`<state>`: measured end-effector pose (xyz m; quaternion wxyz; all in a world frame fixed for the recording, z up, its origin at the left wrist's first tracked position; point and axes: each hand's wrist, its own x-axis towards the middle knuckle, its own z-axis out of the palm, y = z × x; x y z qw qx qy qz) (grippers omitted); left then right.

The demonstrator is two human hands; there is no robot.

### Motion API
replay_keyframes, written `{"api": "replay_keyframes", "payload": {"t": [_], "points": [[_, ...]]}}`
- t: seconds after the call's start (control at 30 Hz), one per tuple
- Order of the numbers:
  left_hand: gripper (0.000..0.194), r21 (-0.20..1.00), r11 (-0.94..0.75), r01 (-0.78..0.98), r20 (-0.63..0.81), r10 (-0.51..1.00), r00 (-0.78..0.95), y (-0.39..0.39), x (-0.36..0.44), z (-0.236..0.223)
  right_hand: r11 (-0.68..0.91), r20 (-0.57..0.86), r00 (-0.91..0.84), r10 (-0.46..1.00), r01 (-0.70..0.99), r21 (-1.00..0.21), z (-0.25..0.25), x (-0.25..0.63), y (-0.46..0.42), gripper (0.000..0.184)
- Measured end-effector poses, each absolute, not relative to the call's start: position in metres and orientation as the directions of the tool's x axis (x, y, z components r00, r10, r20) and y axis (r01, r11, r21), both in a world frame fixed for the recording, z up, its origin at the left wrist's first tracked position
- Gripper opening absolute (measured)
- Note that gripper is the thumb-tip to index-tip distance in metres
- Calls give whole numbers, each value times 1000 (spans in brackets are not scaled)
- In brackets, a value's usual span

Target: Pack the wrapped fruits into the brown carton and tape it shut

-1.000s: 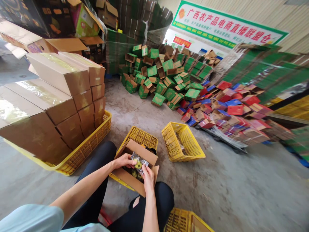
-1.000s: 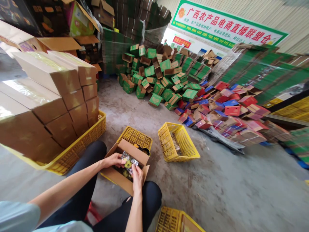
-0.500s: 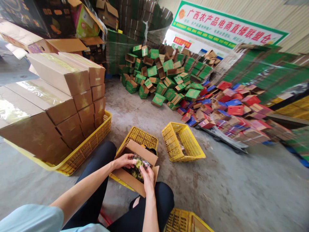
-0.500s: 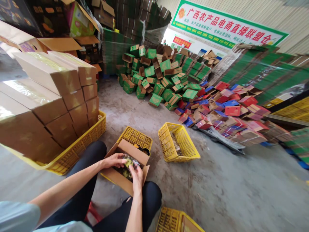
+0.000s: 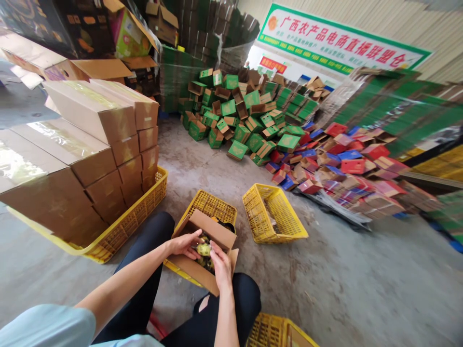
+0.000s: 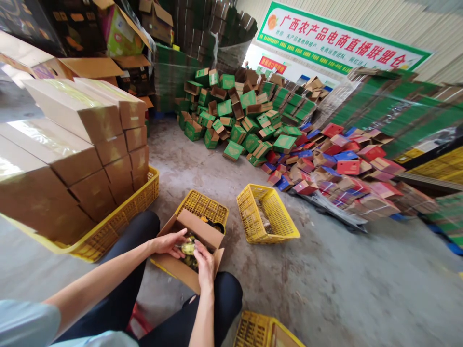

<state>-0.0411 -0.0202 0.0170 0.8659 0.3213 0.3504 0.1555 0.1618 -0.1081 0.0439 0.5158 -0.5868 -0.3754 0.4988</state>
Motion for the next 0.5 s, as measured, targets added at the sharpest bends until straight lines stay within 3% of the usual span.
{"api": "replay_keyframes", "payload": {"t": [0.13,0.33,0.5], "points": [[69,771,630,-88,-412,599,686,-23,-39,15,-212,-234,124,964,-171,-962,38,163,-108,35],[62,828,531,-182,-324,716,618,-21,-40,19,-260,-395,285,873,-412,-873,30,168,-108,64],[62,863,490,-123,-312,708,633,-23,-41,24,-339,-430,221,875,-354,-872,31,165,-109,63]]}}
